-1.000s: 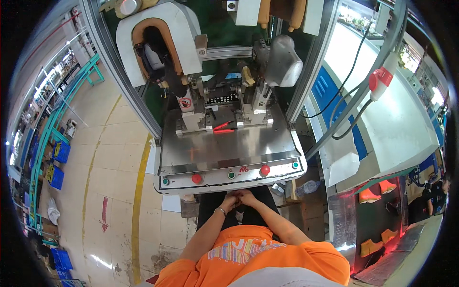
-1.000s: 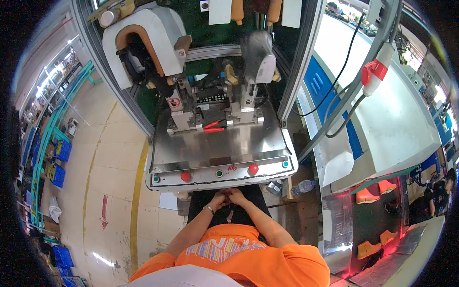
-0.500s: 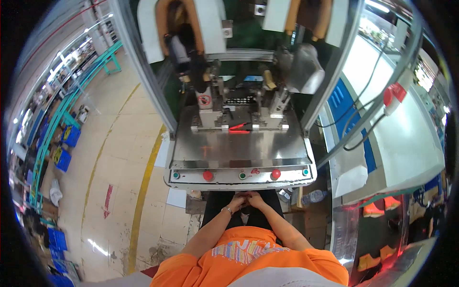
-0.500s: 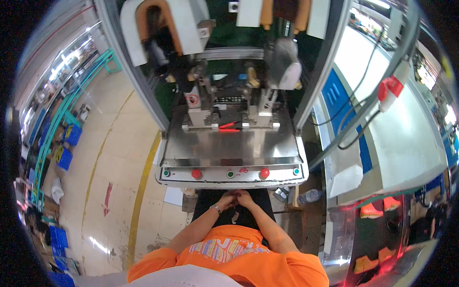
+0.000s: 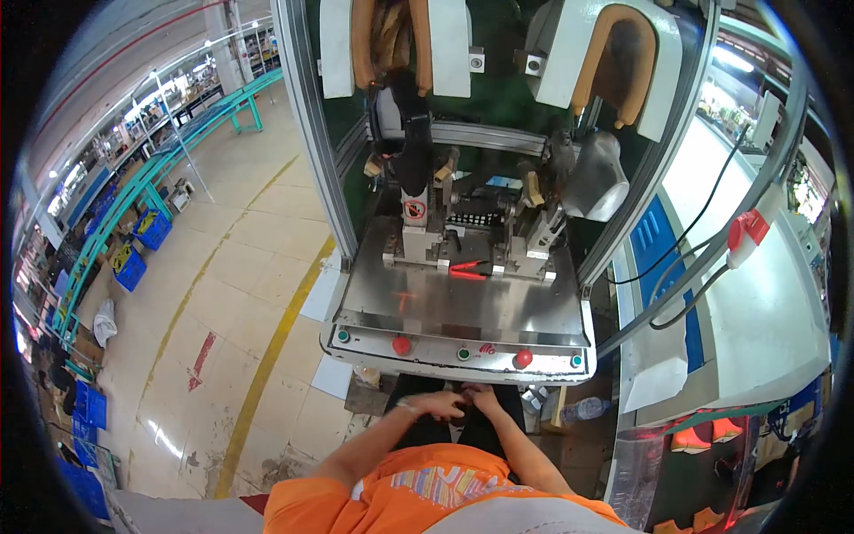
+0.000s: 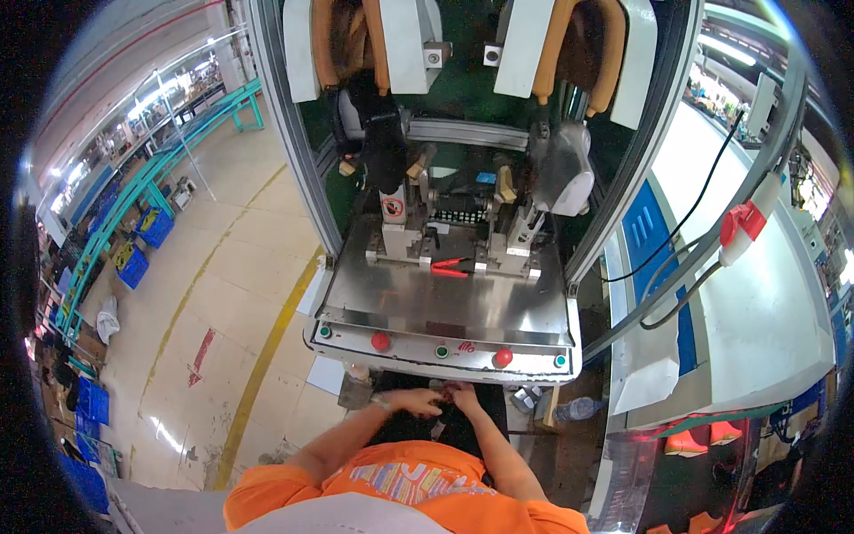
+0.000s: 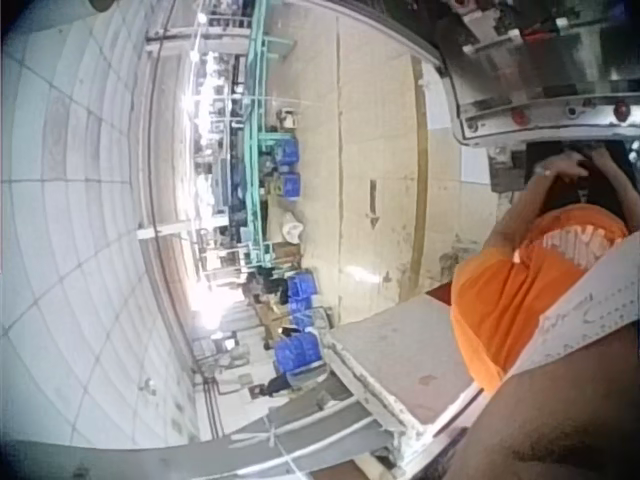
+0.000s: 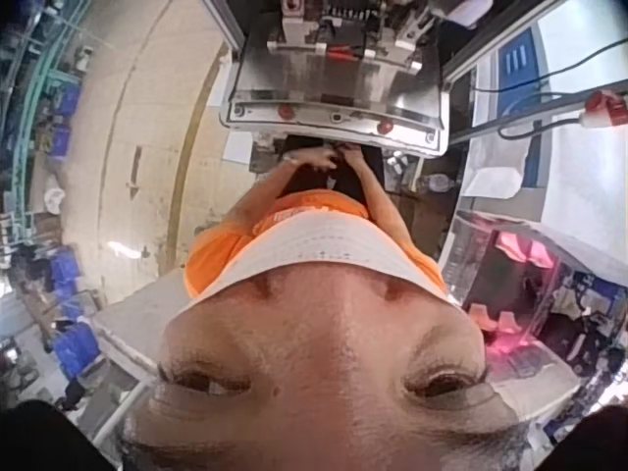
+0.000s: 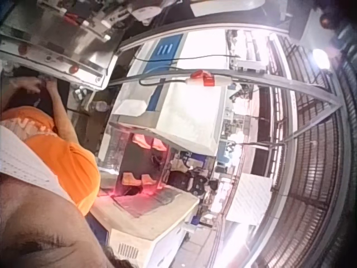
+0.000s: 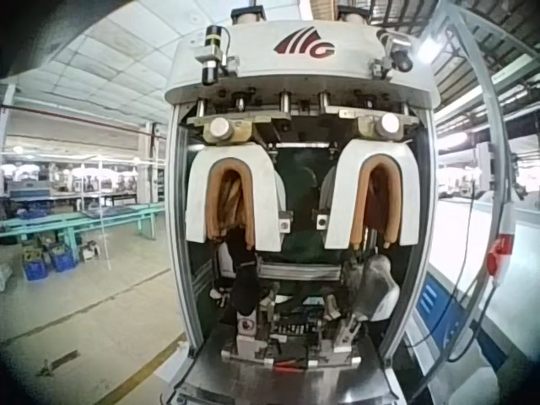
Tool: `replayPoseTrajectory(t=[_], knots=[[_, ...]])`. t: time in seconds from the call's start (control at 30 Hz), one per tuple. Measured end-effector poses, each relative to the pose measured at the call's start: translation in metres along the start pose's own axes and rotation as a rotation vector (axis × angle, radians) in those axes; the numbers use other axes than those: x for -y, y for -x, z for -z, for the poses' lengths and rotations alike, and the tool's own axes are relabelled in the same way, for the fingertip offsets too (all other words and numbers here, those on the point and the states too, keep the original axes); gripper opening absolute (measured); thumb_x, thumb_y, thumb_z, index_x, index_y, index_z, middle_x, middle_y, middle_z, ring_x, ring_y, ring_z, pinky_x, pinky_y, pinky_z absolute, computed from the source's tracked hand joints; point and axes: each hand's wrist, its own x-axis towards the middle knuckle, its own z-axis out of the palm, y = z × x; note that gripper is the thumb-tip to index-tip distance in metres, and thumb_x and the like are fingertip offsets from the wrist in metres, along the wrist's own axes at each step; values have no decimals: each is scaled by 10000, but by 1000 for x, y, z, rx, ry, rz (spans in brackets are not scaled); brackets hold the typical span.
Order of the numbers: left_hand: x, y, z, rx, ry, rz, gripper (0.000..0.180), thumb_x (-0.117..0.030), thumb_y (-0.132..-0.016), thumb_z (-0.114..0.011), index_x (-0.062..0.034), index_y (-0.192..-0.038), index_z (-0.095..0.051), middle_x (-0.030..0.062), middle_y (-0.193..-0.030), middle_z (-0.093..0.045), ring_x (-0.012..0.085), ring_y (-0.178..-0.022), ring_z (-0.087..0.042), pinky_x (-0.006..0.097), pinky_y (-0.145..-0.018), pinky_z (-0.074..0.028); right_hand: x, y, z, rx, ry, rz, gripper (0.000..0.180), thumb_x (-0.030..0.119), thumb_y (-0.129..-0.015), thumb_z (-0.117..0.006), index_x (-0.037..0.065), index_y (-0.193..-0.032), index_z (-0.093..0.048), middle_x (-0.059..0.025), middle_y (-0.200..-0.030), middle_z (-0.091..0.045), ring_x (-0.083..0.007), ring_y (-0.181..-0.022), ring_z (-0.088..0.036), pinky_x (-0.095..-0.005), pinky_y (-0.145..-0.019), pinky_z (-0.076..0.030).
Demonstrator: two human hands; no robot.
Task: The person operates a shoe manufacturing machine in a factory setting. They repeatedly place black shoe uppers into the machine, press buttons to activate the mechanism, and remove the processed items. The person handles the shoe parts by hand, inspecting them briefly before and after the machine cycle.
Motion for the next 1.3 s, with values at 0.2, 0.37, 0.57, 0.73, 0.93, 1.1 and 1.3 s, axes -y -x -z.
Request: replayPoseTrajectory(t=[0.2, 0.37, 0.57, 0.73, 0.93, 1.1, 1.3], knots=[[-265, 147, 212, -1168, -159, -495, 153, -111, -820, -567, -64, -965, -570, 3, -830, -577, 76, -650, -508, 229, -602, -431, 4, -5, -2, 80, -342, -246, 181, 74, -805, -518, 26, -976, -550, -91, -757, -606, -146, -600, -586, -260, -533, -499], [-374, 175, 307, -1676, -1338, -584, 212, -113, -800, -574, -40, -999, -556, 77, -821, -585, 232, -733, -561, 296, -673, -448, 2, -10, -10, 161, -163, -234, 181, 68, -796, -514, 24, -966, -555, -83, -733, -596, -144, -592, -582, -259, -533, -496], [-390, 175, 349, -1500, -1438, -518, 157, -131, -801, -570, -27, -918, -584, 107, -834, -601, 275, -771, -587, 305, -675, -455, 7, 0, -5, 134, -13, -195, 168, 54, -803, -497, 21, -953, -565, -74, -708, -588, -130, -583, -569, -262, -532, -488], [-438, 209, 307, -1533, -1135, -530, 138, -115, -793, -593, -15, -886, -615, 93, -782, -617, 145, -677, -581, 242, -644, -444, 70, 38, 0, 360, -174, -74, 162, 56, -809, -513, 20, -954, -576, -65, -738, -598, -113, -659, -570, -240, -600, -471], [-470, 184, 232, -1204, -1249, -435, 111, -90, -760, -610, -6, -833, -602, 63, -666, -561, 125, -561, -481, 230, -547, -399, 315, 107, 81, -62, 57, 520, 208, 107, -834, -542, 4, -1015, -553, -75, -898, -580, -140, -787, -570, -266, -714, -457], [-460, 139, 157, -1039, -1256, -351, 96, 9, -726, -612, -18, -817, -613, 45, -660, -539, 107, -547, -459, 234, -532, -391, 357, 110, 78, -350, 87, 950, 960, 312, -602, -775, 10, -1317, -210, -192, -1243, -387, -338, -1141, -389, -371, -923, -349], [-466, 59, 88, -760, -832, -644, 197, 11, -736, -601, -31, -928, -613, 31, -711, -576, 112, -584, -520, 215, -565, -417, 314, 133, 95, -634, -227, 794, 788, 221, -600, -767, -23, -1210, -332, -199, -1000, -562, -259, -942, -562, -334, -829, -423]])
